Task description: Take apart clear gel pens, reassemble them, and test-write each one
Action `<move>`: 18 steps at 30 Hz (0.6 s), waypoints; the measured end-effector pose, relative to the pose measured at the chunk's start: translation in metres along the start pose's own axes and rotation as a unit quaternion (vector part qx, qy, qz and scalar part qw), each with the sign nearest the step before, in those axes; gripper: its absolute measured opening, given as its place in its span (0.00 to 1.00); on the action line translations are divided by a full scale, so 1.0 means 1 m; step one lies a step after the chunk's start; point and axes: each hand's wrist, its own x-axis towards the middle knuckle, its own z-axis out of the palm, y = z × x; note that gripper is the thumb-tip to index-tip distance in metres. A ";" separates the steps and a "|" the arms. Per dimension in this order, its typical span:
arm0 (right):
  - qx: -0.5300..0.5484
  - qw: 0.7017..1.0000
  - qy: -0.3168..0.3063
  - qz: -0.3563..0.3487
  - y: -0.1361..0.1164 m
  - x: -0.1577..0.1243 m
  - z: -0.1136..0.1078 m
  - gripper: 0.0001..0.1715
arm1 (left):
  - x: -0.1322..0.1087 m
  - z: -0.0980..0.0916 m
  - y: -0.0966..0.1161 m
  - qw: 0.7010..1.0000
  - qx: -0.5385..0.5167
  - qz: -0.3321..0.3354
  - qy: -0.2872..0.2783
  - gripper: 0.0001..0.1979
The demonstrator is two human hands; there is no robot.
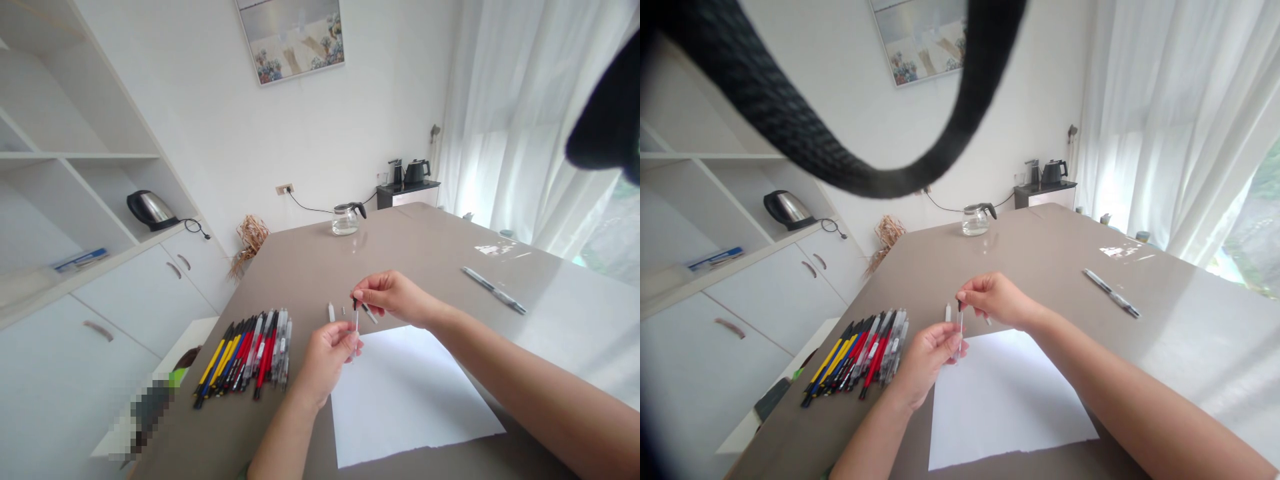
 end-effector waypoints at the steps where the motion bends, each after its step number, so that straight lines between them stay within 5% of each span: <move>1: 0.005 1.000 0.001 0.001 0.001 0.000 0.000 0.15 | 0.000 0.000 0.000 1.000 0.000 0.000 -0.001 0.15; 18: 0.006 0.999 -0.035 0.036 0.016 0.005 0.001 0.14 | 0.000 -0.004 0.000 0.998 -0.057 0.004 -0.018 0.16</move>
